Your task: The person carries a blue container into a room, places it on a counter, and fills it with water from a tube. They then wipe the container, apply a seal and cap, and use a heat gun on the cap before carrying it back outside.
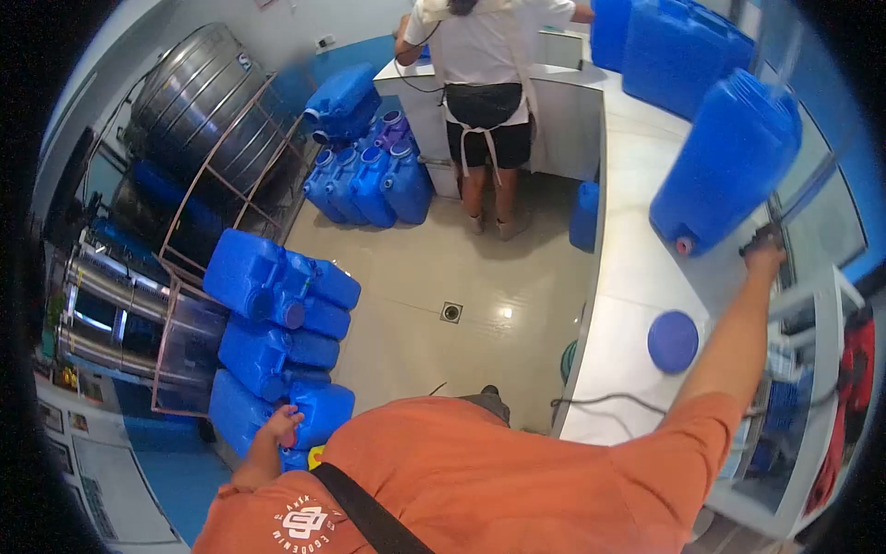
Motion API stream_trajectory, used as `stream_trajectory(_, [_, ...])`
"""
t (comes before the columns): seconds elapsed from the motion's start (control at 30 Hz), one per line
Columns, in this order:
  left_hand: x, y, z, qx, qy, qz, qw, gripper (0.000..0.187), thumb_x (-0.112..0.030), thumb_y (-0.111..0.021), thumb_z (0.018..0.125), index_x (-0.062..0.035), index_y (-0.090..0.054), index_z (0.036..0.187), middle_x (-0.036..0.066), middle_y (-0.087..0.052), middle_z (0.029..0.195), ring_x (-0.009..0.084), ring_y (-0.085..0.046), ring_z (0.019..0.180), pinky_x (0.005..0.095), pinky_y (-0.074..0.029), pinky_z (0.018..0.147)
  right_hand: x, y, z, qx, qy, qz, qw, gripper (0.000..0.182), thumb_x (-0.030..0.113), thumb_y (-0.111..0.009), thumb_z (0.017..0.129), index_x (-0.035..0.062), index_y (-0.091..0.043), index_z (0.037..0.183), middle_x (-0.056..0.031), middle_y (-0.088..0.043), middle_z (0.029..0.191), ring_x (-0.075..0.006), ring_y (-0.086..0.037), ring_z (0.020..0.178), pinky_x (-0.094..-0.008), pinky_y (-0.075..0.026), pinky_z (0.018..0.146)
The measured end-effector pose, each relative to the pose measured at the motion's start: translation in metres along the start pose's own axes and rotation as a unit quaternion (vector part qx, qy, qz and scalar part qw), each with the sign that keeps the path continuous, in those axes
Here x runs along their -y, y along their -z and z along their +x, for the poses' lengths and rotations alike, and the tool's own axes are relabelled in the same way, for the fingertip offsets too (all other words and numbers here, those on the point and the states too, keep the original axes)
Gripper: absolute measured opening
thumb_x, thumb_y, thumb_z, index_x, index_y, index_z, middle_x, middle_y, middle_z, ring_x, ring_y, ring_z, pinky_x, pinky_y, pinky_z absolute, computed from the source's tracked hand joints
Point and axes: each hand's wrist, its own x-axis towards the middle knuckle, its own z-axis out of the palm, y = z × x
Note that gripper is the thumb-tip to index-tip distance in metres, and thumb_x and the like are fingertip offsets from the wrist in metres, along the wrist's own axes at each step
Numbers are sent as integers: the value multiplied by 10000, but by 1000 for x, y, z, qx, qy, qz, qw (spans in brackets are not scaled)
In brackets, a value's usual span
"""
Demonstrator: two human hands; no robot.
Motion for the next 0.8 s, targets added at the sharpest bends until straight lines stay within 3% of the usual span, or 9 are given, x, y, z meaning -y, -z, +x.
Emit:
stream_trajectory(0.1, [-66, 7, -20, 27, 36, 20, 999, 607, -292, -661, 906, -15, -442, 1400, 199, -597, 1264, 295, -574, 1139, 390, -468, 942, -25, -22, 23, 46, -117, 53, 991, 384, 170, -652, 851, 263, -534, 1203, -111, -542, 1314, -385, -435, 1291, -449, -348, 1069])
stream_trajectory(0.23, [-99, 21, 16, 39, -16, 81, 996, 605, -300, -652, 914, 12, -442, 1387, 203, -600, 1265, 280, -585, 1158, 374, -470, 969, -63, -59, 41, 43, 69, 55, 995, 279, 191, -593, 933, 167, -507, 1198, -131, -602, 1056, -323, -565, 1034, -466, -436, 943])
stream_trajectory(0.3, [-134, 29, 18, 39, -18, 94, 995, 608, -307, -656, 911, 12, -446, 1385, 205, -602, 1264, 280, -588, 1160, 366, -470, 974, -78, -84, 57, 127, -67, 541, 829, 215, 143, -486, 989, 73, -489, 1191, -117, -596, 969, -251, -572, 874, -424, -497, 802])
stream_trajectory(0.37, [-164, 38, 28, 42, -22, 109, 993, 612, -315, -659, 908, 11, -450, 1383, 206, -603, 1263, 279, -590, 1162, 359, -470, 980, -54, -72, 41, 76, 4, 496, 865, 232, 147, -393, 1021, -6, -499, 1158, -97, -565, 880, -201, -552, 785, -373, -505, 721])
stream_trajectory(0.5, [-189, 40, 89, 49, -81, 117, 989, 636, -328, -672, 891, 17, -455, 1379, 220, -603, 1262, 295, -600, 1150, 366, -475, 974, -29, -38, 35, -72, 216, 116, 967, 339, 213, -422, 981, 10, -518, 1235, -222, -635, 1083, -396, -612, 974, -454, -487, 812])
stream_trajectory(0.57, [-211, 41, 109, 63, -101, 136, 984, 644, -336, -673, 887, 18, -455, 1379, 225, -601, 1264, 301, -603, 1146, 368, -478, 971, -19, -27, 35, 49, 82, 72, 993, 376, 195, -445, 950, 74, -499, 1302, -226, -613, 1203, -452, -562, 1095, -503, -465, 869])
stream_trajectory(0.7, [-260, 28, 169, 88, -130, 224, 962, 674, -394, -653, 884, 19, -454, 1379, 238, -624, 1221, 310, -611, 1138, 369, -481, 966, -16, -18, 14, -30, 88, -106, 990, 377, 185, -445, 947, 119, -508, 1313, -192, -600, 1250, -446, -557, 1110, -492, -470, 889])
stream_trajectory(0.77, [-291, 24, 200, 106, -154, 245, 951, 700, -416, -648, 881, 23, -443, 1385, 244, -630, 1208, 312, -612, 1137, 369, -480, 967, 37, 27, -12, 68, -126, -136, 980, 385, 172, -469, 946, 89, -502, 1320, -186, -591, 1268, -379, -570, 1145, -454, -472, 912])
stream_trajectory(0.8, [-320, 16, 205, 131, -155, 275, 940, 718, -423, -643, 879, 32, -427, 1391, 245, -631, 1206, 311, -612, 1137, 370, -475, 971, -4, -2, -3, 57, -152, 4, 987, 393, 166, -478, 943, 70, -497, 1324, -173, -590, 1269, -346, -565, 1157, -445, -467, 921])
